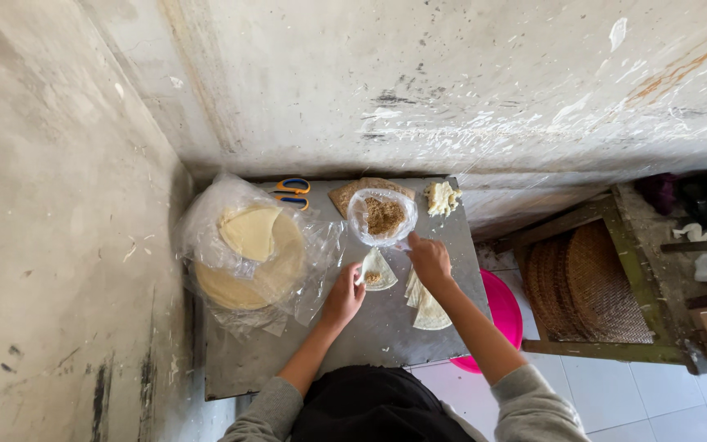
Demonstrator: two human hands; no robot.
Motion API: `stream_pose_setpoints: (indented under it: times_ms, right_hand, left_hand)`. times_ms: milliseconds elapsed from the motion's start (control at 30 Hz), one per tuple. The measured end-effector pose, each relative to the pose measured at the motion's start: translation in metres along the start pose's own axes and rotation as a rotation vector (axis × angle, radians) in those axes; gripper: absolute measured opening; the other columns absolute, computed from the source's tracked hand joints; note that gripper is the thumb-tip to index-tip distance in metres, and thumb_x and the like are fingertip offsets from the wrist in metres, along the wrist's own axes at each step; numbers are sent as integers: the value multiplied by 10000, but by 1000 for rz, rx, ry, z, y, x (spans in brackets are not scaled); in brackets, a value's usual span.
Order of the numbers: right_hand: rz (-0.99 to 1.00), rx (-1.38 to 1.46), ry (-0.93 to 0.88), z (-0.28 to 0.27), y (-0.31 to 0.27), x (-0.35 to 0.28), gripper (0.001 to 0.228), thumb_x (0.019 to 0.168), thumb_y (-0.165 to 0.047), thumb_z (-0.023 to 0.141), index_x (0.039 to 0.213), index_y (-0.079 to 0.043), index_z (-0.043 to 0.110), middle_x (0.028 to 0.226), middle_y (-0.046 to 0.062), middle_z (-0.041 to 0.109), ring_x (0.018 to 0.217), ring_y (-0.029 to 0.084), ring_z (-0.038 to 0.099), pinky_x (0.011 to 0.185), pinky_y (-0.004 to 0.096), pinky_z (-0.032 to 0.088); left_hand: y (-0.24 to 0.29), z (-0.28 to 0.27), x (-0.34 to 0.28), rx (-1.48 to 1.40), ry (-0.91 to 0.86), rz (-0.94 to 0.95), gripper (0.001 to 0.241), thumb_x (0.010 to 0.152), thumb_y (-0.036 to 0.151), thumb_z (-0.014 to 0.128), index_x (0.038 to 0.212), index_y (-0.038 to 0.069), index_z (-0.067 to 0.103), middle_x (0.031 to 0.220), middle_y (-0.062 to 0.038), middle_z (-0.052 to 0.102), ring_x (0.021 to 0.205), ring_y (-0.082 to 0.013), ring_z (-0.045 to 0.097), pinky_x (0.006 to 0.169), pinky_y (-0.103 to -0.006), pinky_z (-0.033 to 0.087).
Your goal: The person places filling onto spring roll wrappers and rolls them into cylinders, repeating the process with multiple wrappers.
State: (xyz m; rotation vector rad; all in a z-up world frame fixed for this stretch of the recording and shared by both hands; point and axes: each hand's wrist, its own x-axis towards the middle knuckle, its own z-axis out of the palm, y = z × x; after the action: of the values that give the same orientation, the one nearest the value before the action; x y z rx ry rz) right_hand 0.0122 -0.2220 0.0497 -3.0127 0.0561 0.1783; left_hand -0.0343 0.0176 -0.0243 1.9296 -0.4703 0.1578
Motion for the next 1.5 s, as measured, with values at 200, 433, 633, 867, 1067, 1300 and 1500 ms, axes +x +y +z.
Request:
stream_pose_setpoints:
  times_ms: [200,433,633,867,1067,1300,1500]
  right_hand:
    - [109,383,259,46,12,-6,216,883,-161,776,948,-43,607,909,162,683,811,351,680,706,484,526]
    - [247,627,304,45,-4,-18,370,775,64,592,1132,-33,564,1249,205,535,916,341,670,747,403,604]
    - [199,261,179,45,-38,-62,238,878,-232,732,1038,-87,631,1200,177,566,1164,341,486,981,498,431]
    - [122,340,263,54,-48,-67,213,887,-191,716,1046,-92,613,1004,74,697,1019,302,618,904,457,448]
    - [-71,520,429,49,-65,-72,248,895,-173,706,1100,-70,613,965,64,736,964,277,682,907,448,465]
    - [-160,450,372,51,-69,-74,105,950,-104,689,1050,-79,673,1037,77,735,1011,314,669,926,456,475]
    - [-192,577,309,57,-63,-68,165,921,-116,706,1076,-60,699,1063,115,707,1015,349,636,898,453,509]
  left_hand:
    - [-2,3,0,3,-46,-13,600,826,84,821,1331,62,497,1017,-63,690,803,-227,662,731,-356,564]
    - [20,-19,9,-50,-139,48,475,801,38,800,1252,85,658,1075,-96,677,893,-257,660,822,-364,556]
    - [25,-23,12,-18,-135,64,365,842,16,754,1202,57,715,1094,-125,695,1019,-316,660,902,-395,531]
    - [18,-17,11,12,-127,60,217,863,34,741,1080,29,737,1086,-130,715,1004,-310,675,886,-391,541]
    - [17,-18,10,45,-117,82,171,876,55,745,1047,37,745,1064,-119,724,988,-310,672,863,-388,548]
    - [17,-18,14,32,-129,94,123,884,60,723,999,15,718,1044,-134,714,974,-324,662,852,-402,545]
    - [1,-2,21,21,-137,-24,51,983,41,593,1017,4,602,991,-182,661,919,-398,657,800,-465,529]
